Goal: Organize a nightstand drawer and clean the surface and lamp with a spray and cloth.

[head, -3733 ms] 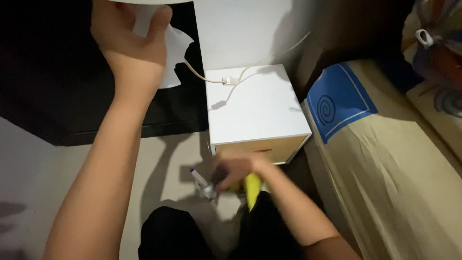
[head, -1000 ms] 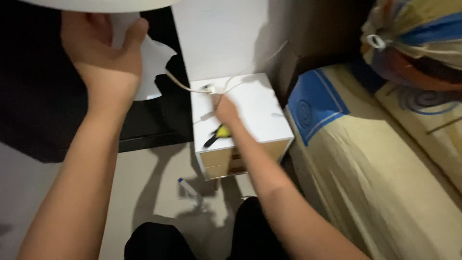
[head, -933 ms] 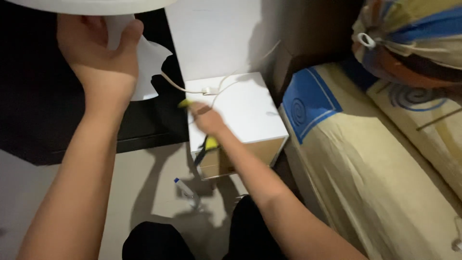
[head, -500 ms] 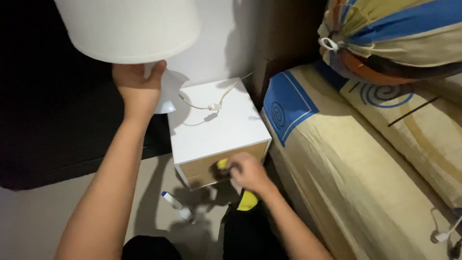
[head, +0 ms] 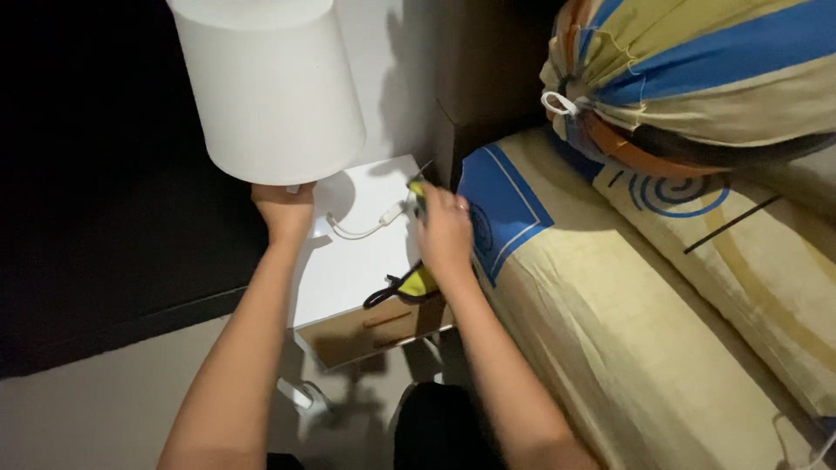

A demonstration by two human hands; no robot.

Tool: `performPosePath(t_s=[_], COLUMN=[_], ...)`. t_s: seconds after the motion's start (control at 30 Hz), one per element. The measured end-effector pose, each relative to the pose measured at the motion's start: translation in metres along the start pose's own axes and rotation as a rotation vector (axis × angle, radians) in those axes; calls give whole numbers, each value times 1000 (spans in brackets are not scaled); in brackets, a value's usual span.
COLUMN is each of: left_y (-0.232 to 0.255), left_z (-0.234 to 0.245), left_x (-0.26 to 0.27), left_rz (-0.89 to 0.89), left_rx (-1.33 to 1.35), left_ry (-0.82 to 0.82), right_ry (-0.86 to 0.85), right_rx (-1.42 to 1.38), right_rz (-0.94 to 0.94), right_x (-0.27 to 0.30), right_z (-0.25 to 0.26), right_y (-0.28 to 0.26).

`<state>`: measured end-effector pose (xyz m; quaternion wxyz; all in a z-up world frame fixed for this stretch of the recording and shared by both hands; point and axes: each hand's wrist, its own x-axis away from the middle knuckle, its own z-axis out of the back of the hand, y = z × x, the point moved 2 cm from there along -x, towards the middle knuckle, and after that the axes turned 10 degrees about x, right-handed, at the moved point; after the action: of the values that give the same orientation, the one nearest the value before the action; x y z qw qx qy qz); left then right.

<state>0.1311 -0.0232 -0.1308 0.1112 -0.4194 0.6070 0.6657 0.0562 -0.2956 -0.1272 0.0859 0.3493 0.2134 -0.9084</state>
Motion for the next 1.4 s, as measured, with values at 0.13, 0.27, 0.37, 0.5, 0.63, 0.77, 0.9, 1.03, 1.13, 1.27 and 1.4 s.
performPosePath(t_s=[0.13, 0.27, 0.37, 0.5, 0.63, 0.77, 0.9, 1.03, 1.13, 1.27, 1.4], left_y=[-21, -32, -30, -30, -38, -32, -1, -61, -9, -22, -15], left_z=[-8, -11, -18, -28, -38, -39, -27, -19, -24, -23, -21], left_x=[13, 18, 22, 21, 16, 22, 44, 76, 61, 53, 54], left_rz=[122, 313, 300, 392, 396, 415, 275, 14, 137, 140, 187], left_rx=[168, 149, 122, 146, -205, -143, -282, -405, -456, -487, -488], left_ry=[114, 126, 133, 142, 55, 12, 36, -156, -170, -219, -208], right_ry=[-137, -320, -582, -215, -276, -205, -203, -74, -239, -332, -310], right_rx=[186, 323, 617, 671, 620, 616, 375, -222, -59, 281, 243], right_rz=[37, -73, -79, -29, -5, 21, -13, 201, 328, 188, 187], right_x=[-23, 1, 43, 79, 82, 83, 59, 6, -3, 15, 33], right_z=[-123, -81, -23, 12, 27, 26, 29, -8, -51, -54, -20], right_y=[42, 16, -3, -5, -4, -3, -9, -48, -63, -53, -44])
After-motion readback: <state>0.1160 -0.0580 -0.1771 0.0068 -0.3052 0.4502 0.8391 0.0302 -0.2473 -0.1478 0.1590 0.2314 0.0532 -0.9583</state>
